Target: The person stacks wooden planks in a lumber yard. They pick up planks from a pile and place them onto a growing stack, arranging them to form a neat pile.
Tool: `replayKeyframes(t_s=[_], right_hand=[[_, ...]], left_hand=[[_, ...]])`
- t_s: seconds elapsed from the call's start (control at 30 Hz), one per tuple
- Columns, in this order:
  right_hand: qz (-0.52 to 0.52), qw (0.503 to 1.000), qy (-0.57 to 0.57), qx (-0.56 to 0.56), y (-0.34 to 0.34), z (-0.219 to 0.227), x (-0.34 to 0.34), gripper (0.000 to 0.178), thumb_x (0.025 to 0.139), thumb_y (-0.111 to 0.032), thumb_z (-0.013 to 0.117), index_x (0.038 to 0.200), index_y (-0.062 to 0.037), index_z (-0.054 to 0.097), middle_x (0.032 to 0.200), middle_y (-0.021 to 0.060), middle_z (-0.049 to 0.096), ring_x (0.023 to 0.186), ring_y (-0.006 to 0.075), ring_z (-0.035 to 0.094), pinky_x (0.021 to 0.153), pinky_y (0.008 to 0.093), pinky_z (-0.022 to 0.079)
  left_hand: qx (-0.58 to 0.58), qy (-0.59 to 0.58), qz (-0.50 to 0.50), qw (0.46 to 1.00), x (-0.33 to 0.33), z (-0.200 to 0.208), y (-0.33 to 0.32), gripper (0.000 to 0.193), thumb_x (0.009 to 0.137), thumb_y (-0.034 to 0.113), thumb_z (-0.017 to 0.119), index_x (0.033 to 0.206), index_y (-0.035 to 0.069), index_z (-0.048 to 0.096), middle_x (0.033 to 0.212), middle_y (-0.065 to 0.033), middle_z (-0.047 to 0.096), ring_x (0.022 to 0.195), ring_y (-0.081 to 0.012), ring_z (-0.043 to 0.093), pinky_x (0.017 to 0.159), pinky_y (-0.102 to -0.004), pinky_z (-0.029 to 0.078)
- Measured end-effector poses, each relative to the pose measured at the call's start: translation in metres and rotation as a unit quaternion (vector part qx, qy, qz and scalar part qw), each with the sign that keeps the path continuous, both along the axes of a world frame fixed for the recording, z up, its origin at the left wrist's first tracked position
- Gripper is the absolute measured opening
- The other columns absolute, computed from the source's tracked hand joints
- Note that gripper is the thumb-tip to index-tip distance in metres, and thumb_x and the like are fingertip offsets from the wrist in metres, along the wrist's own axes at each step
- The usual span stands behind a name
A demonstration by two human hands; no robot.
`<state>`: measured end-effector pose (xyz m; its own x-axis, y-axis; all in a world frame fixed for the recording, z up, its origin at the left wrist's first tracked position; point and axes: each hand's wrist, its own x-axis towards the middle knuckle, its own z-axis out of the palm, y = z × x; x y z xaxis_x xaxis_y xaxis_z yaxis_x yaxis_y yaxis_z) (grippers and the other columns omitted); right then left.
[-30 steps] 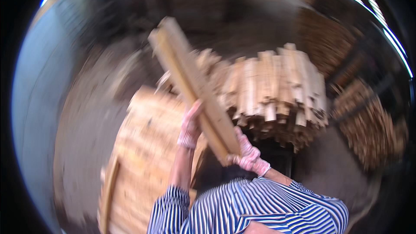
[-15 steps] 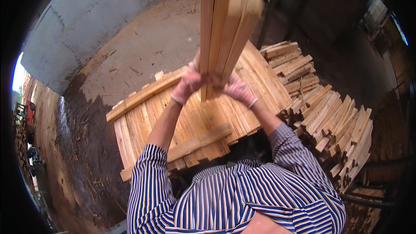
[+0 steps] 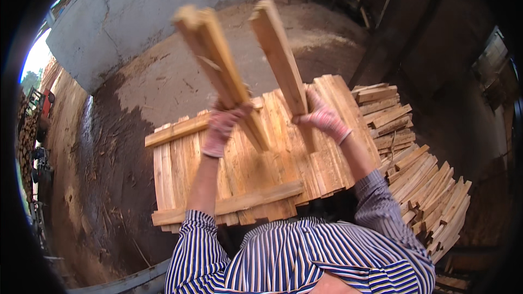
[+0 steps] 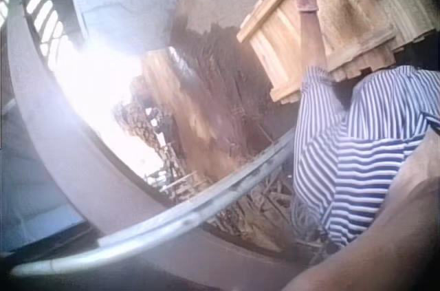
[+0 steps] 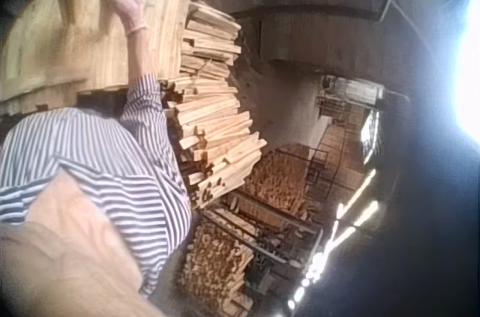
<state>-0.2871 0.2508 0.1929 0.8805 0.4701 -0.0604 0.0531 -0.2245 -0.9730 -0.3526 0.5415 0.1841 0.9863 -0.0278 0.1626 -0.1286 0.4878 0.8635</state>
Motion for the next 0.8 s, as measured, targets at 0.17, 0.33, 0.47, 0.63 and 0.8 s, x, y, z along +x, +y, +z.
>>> replayKeyframes(t_s=[0.17, 0.33, 0.47, 0.63, 0.8], right_hand=[[0.062, 0.959, -0.064, -0.268, -0.027, -0.032, 0.043, 0.079, 0.064, -0.019, 0.082, 0.137, -0.0110, 0.053, 0.120, 0.0141, 0.065, 0.111, 0.0273, 0.063, 0.098, 0.0370, 0.049], [0.136, 0.823, -0.196, -0.516, -0.051, -0.094, 0.097, 0.073, 0.067, -0.018, 0.077, 0.136, -0.0147, 0.055, 0.124, 0.0163, 0.061, 0.115, 0.0357, 0.060, 0.097, 0.0421, 0.050], [0.159, 0.814, -0.240, -0.505, -0.031, -0.129, 0.127, 0.064, 0.072, -0.008, 0.069, 0.134, -0.0137, 0.056, 0.125, 0.0157, 0.060, 0.118, 0.0333, 0.059, 0.095, 0.0419, 0.050], [0.101, 0.807, -0.289, -0.505, -0.024, -0.150, 0.121, 0.055, 0.076, -0.002, 0.060, 0.128, -0.0159, 0.058, 0.116, 0.0145, 0.064, 0.113, 0.0332, 0.060, 0.093, 0.0464, 0.047], [0.090, 0.815, -0.307, -0.483, -0.041, -0.162, 0.122, 0.050, 0.080, -0.003, 0.058, 0.128, -0.0183, 0.059, 0.112, 0.0135, 0.064, 0.107, 0.0350, 0.061, 0.089, 0.0466, 0.047]], left_hand=[[0.284, -0.067, 0.151, 0.944, -0.048, 0.045, 0.069, 0.048, 0.073, 0.022, 0.089, 0.115, 0.014, 0.066, 0.111, -0.0031, 0.070, 0.102, -0.0156, 0.066, 0.089, -0.0336, 0.062], [0.502, 0.097, 0.082, 0.856, -0.052, 0.000, 0.045, 0.075, 0.058, 0.023, 0.096, 0.121, 0.011, 0.057, 0.109, -0.0050, 0.066, 0.097, -0.0190, 0.064, 0.085, -0.0334, 0.059], [0.802, 0.168, -0.061, 0.570, -0.073, -0.080, 0.019, 0.073, 0.066, 0.043, 0.089, 0.119, 0.006, 0.056, 0.111, -0.0129, 0.063, 0.102, -0.0295, 0.063, 0.089, -0.0423, 0.056], [0.670, 0.135, -0.173, 0.709, -0.038, -0.105, 0.039, 0.091, 0.064, 0.040, 0.091, 0.135, 0.000, 0.050, 0.130, -0.0210, 0.057, 0.124, -0.0345, 0.054, 0.105, -0.0442, 0.047], [0.825, 0.109, 0.060, 0.552, 0.049, -0.094, 0.149, 0.078, 0.066, 0.030, 0.081, 0.135, 0.006, 0.053, 0.126, -0.0208, 0.061, 0.122, -0.0378, 0.056, 0.104, -0.0441, 0.046]])
